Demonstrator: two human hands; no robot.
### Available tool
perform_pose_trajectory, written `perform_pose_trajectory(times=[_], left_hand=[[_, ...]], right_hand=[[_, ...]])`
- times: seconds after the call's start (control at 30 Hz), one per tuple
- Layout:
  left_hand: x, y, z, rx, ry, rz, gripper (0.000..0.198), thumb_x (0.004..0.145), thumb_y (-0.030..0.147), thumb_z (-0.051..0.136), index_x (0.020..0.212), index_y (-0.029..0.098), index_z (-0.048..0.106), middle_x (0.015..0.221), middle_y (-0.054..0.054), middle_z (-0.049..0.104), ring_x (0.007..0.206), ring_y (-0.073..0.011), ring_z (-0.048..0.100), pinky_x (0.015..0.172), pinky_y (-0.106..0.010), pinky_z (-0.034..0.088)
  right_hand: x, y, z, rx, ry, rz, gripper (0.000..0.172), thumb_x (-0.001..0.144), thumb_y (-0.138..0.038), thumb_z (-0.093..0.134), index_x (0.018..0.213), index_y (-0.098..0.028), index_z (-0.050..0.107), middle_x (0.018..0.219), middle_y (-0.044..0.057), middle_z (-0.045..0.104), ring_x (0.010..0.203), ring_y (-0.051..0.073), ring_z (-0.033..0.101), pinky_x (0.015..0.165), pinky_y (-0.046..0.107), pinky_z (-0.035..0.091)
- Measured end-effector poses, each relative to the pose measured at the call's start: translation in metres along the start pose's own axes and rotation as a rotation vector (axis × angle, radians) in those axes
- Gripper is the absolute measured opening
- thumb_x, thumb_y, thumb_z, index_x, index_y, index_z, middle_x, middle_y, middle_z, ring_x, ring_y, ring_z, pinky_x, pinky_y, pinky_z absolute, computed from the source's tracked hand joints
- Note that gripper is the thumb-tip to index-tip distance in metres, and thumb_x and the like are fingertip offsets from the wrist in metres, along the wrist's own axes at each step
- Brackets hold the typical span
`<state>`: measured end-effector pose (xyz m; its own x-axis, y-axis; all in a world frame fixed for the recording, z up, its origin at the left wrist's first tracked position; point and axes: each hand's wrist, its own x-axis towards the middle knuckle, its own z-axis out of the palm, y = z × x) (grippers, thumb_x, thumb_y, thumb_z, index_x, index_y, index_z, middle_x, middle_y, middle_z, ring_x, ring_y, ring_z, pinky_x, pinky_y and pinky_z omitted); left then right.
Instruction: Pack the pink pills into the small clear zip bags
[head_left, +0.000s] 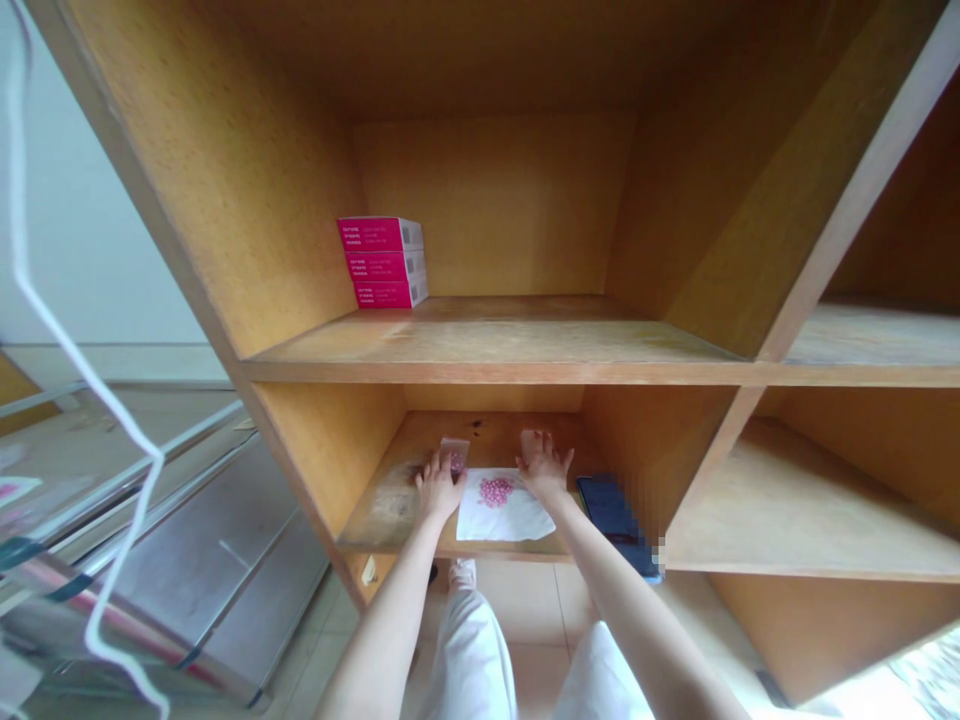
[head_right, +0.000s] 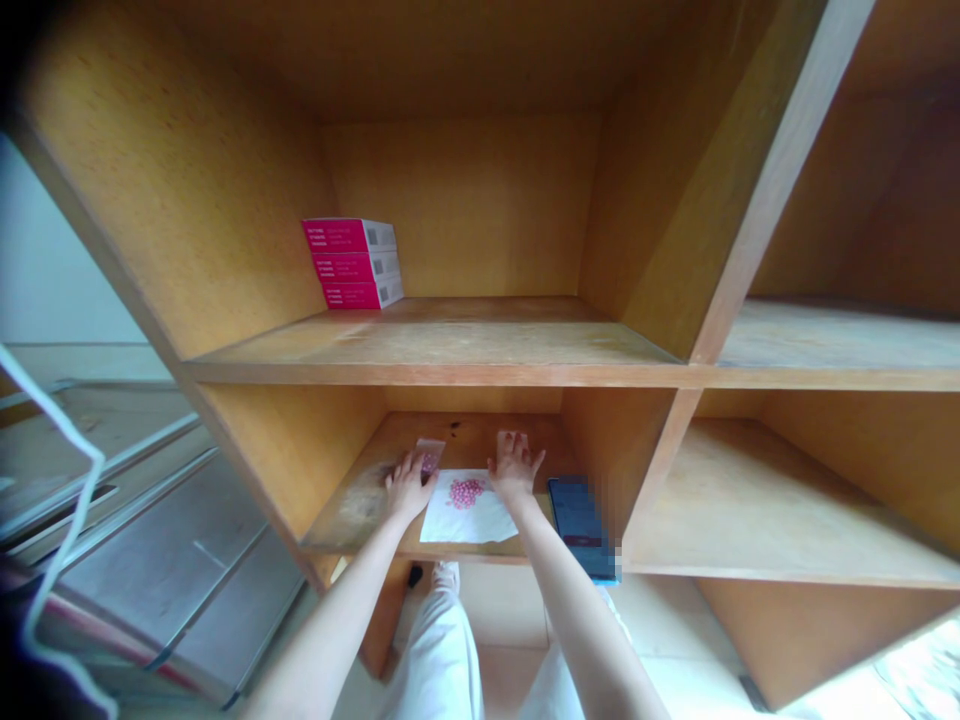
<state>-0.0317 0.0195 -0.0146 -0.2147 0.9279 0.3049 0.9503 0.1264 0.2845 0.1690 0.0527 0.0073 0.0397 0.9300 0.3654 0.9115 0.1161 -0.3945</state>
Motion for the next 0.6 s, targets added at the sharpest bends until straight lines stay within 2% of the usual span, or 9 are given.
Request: perform_pose_trajectory(times=[0.23, 0.4, 0.5, 0.6], left_hand=[[-0.0007, -0.0005, -0.0002, -0.002, -0.004, 0.005, 0.050, 0.080, 0.041, 0.040, 0.124, 0.019, 0.042, 0.135, -0.014, 0.035, 0.117, -0.0300, 0.037, 0.095, -0.046, 0.026], [-0.0001, -0.0015, 0.0016, 0.016, 0.009, 0.006, 0.050, 0.080, 0.042, 0.038, 0.124, 0.019, 0.042, 0.135, -0.014, 0.035, 0.118, -0.0297, 0.037, 0.095, -0.046, 0.025], [0.0006, -0.0025, 0.0037, 0.014, 0.018, 0.011, 0.051, 0.080, 0.043, 0.038, 0.124, 0.019, 0.042, 0.135, -0.014, 0.035, 0.118, -0.0299, 0.037, 0.094, -0.046, 0.025], [0.0010, -0.0031, 0.0052, 0.003, 0.019, 0.013, 0.053, 0.078, 0.045, 0.040, 0.123, 0.019, 0.043, 0.136, -0.015, 0.034, 0.117, -0.0313, 0.037, 0.094, -0.048, 0.024]], right_hand=[[0.0052, 0.0013, 0.0015, 0.009, 0.008, 0.038, 0.051, 0.077, -0.025, 0.049, 0.125, -0.012, 0.041, 0.129, 0.023, 0.038, 0.108, 0.037, 0.047, 0.094, 0.060, 0.012], [0.0078, 0.0015, -0.0008, -0.038, 0.011, 0.057, 0.040, 0.077, -0.017, 0.045, 0.116, -0.010, 0.052, 0.122, 0.022, 0.047, 0.098, 0.033, 0.054, 0.094, 0.059, 0.013], [0.0094, 0.0046, -0.0017, -0.023, 0.020, 0.059, 0.039, 0.074, -0.012, 0.046, 0.112, -0.008, 0.055, 0.118, 0.022, 0.050, 0.098, 0.032, 0.054, 0.094, 0.056, 0.015], [0.0097, 0.0070, -0.0052, 0.096, 0.129, 0.052, 0.039, 0.076, -0.013, 0.042, 0.113, -0.010, 0.054, 0.120, 0.020, 0.050, 0.105, 0.030, 0.050, 0.094, 0.051, 0.020]])
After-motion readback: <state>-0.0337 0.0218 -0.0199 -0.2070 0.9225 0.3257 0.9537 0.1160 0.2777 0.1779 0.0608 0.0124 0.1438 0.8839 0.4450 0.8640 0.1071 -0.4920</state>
